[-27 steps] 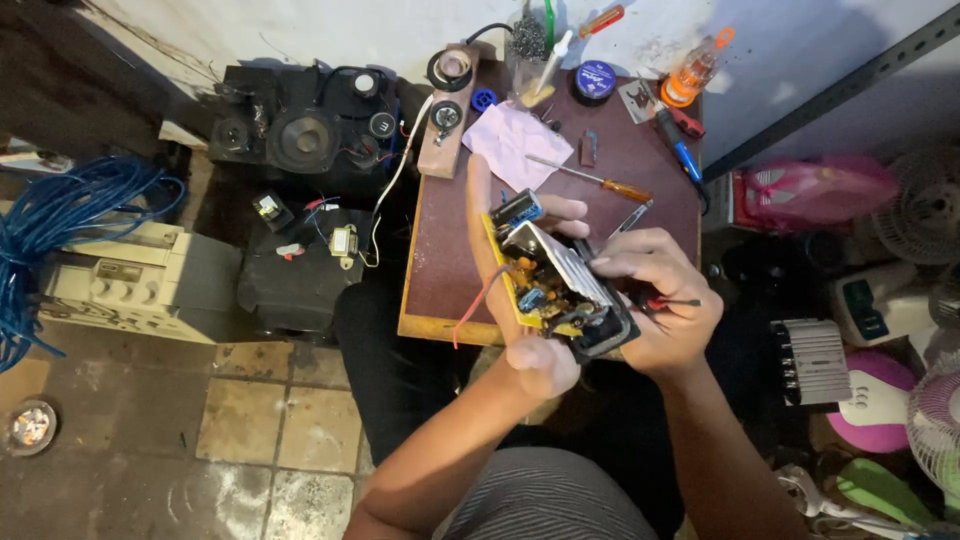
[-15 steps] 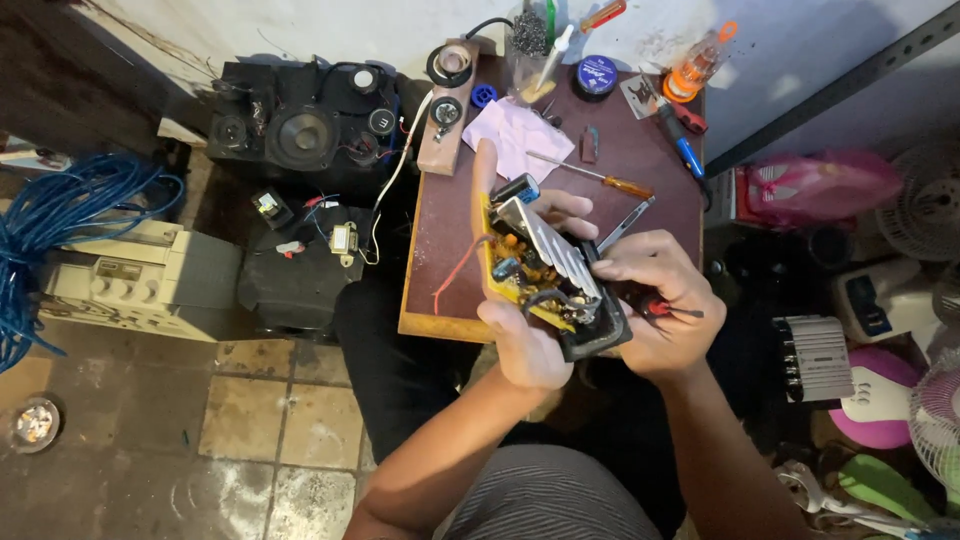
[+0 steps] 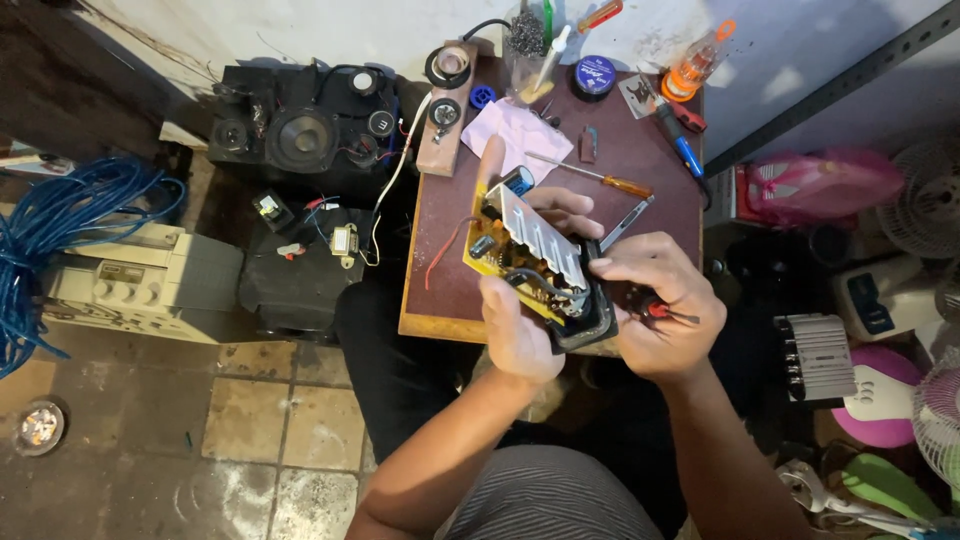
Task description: The person disassembles a small electronic device, using a screwdriver to remove screws and pliers to detach components. They separate the casing from the circuit board and manipulate internal parts on a cluttered workbench.
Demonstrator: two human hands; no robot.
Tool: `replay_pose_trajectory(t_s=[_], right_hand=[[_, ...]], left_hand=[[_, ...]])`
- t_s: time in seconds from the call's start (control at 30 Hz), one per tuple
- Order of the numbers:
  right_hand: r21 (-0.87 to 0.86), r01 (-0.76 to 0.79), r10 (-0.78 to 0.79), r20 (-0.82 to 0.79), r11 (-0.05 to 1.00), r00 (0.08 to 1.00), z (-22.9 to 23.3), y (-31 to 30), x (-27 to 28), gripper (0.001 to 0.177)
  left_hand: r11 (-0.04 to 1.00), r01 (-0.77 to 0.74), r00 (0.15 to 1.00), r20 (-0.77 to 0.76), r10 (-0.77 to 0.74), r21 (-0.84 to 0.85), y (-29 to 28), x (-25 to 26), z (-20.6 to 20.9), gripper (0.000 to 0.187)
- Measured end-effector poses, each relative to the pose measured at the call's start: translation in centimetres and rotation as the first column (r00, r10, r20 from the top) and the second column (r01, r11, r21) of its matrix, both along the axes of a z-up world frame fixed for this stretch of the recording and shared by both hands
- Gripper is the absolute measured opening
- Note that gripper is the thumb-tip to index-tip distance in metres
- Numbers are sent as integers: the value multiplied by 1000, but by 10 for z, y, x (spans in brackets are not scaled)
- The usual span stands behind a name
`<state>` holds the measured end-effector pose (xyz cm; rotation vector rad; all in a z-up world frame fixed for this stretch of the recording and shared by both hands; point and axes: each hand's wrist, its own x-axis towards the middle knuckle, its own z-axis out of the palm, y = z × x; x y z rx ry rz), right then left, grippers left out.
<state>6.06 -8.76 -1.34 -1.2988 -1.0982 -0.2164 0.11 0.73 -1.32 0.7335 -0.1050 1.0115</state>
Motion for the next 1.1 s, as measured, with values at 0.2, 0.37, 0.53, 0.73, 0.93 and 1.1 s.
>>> replay_pose_trajectory(t_s=[0.2,0.37,0.53,0.73,0.93,1.1], right_hand=[[-4,-3,3,12,1000,1000,0,-1,2,23],[12,-4,4,-20,1000,1000,-2,-2,1,21],[10,-9,10,-54,1000,998,-7,-4,0,26],[10,-17,17,-69,1000,997,-4,-1,0,27],[-10,-8,8,-50,1000,999,-4,1,1,27],[-152,8,-13,-27,988,1000,6,-6,0,18]], left_hand=[[1000,-21,1000,0,21,1,1,4,-3,88],[999,22,999,-36,-24,-31,1,2,0,108],[998,-61,995,-81,62,12,0,2,2,113],[982,-140,981,-114,155,129,6,0,-1,121],[991,-95,989,-105,104,91,6,2,1,120],[985,175,983,-52,-174,12,25,-1,-8,132]])
